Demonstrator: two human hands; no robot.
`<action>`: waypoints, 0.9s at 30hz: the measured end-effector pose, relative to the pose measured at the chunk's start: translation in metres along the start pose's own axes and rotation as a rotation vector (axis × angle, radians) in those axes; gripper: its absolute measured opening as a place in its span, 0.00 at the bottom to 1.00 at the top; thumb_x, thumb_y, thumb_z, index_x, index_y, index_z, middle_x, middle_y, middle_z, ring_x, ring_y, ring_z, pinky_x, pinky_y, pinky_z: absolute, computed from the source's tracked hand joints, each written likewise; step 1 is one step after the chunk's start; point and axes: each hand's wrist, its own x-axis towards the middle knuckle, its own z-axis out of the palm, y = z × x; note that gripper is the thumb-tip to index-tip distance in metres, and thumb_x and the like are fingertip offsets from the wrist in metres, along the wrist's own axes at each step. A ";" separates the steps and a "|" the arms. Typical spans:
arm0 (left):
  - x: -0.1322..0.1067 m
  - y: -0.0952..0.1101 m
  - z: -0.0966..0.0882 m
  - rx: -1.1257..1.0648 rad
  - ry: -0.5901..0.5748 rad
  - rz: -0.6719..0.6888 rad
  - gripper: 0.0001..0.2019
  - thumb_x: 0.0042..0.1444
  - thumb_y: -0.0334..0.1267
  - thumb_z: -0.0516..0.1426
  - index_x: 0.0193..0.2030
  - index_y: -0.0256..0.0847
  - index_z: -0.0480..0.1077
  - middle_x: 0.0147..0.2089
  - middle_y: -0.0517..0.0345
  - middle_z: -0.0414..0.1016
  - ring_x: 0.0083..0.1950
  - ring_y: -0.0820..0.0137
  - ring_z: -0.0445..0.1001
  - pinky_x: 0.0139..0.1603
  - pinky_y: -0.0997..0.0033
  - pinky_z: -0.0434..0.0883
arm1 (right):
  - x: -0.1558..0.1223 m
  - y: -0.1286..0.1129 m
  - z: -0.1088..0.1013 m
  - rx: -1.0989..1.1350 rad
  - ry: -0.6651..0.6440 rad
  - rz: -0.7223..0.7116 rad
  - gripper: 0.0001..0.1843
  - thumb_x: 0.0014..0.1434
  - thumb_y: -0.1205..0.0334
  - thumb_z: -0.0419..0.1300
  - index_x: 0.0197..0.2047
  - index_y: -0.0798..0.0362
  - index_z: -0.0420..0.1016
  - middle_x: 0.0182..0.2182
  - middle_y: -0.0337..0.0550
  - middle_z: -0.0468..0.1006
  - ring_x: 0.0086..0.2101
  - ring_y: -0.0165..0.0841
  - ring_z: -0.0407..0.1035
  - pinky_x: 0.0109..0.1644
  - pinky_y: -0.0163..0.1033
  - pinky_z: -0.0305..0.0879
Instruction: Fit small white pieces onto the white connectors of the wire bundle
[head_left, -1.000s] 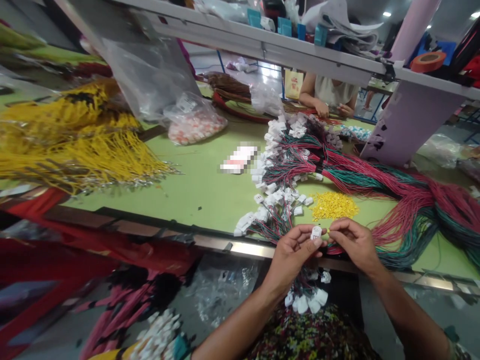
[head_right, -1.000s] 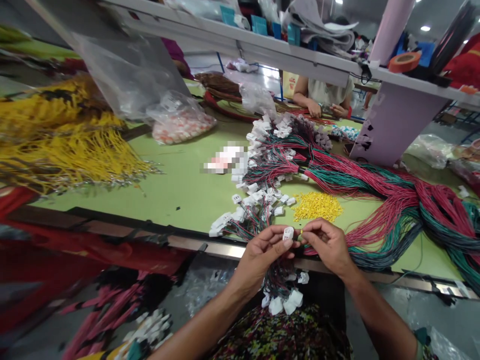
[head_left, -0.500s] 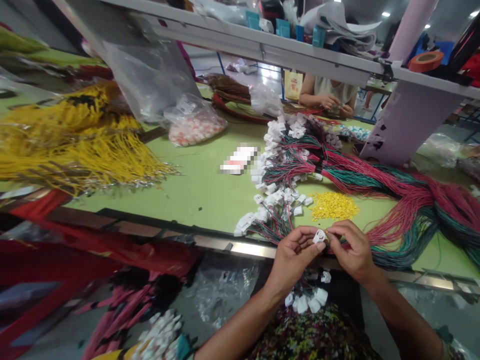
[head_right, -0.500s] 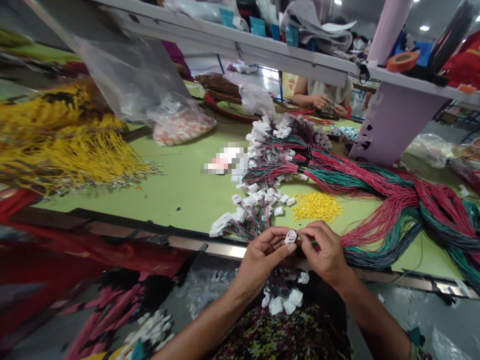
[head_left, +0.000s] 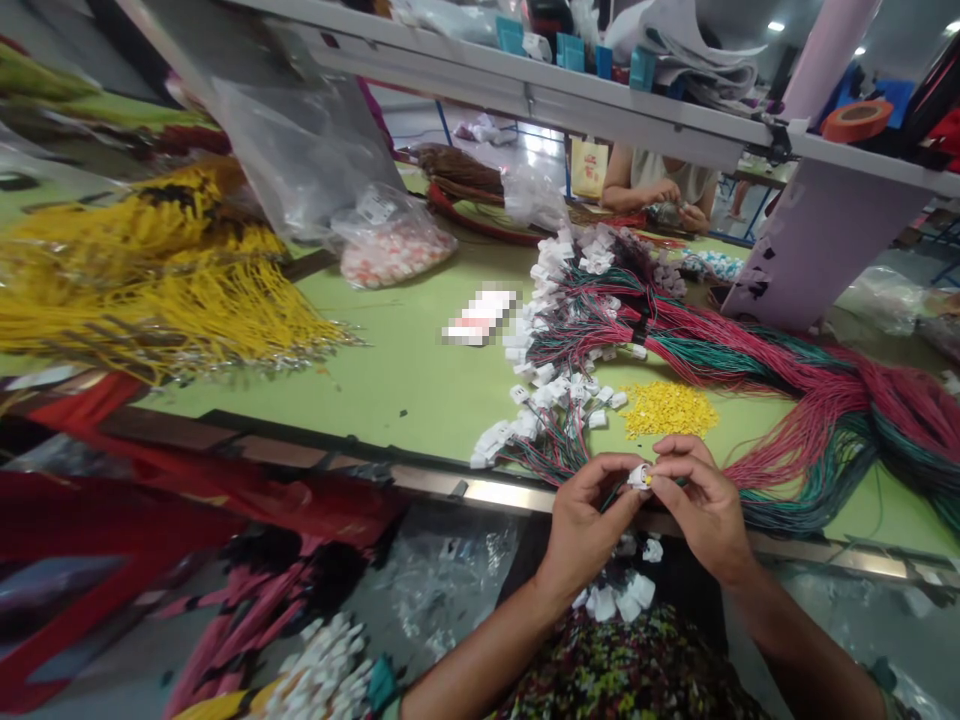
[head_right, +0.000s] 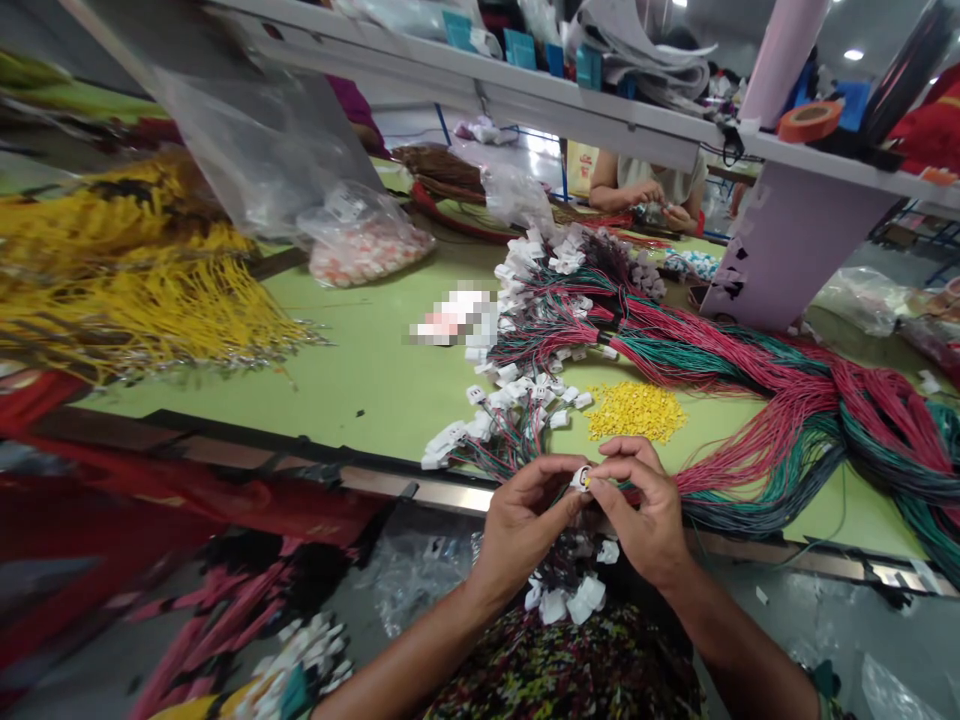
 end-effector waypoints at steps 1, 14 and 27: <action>0.000 -0.001 0.000 0.006 0.004 0.011 0.07 0.51 0.32 0.65 0.39 0.39 0.78 0.38 0.55 0.85 0.40 0.67 0.81 0.44 0.70 0.77 | 0.000 0.000 0.001 -0.001 0.005 -0.005 0.05 0.64 0.63 0.64 0.39 0.45 0.82 0.46 0.45 0.74 0.51 0.38 0.69 0.56 0.44 0.67; 0.000 -0.009 0.000 0.121 0.017 0.160 0.06 0.53 0.31 0.64 0.39 0.39 0.79 0.37 0.55 0.85 0.37 0.69 0.82 0.40 0.72 0.78 | 0.004 -0.005 0.006 0.256 0.024 0.162 0.02 0.61 0.60 0.67 0.37 0.48 0.81 0.43 0.43 0.78 0.48 0.36 0.72 0.55 0.40 0.68; -0.003 -0.010 -0.001 0.260 0.025 0.309 0.06 0.56 0.30 0.63 0.40 0.41 0.81 0.38 0.54 0.86 0.38 0.67 0.84 0.42 0.68 0.80 | -0.001 -0.004 0.010 0.405 0.033 0.315 0.09 0.58 0.59 0.70 0.43 0.46 0.80 0.42 0.40 0.81 0.43 0.33 0.75 0.49 0.36 0.72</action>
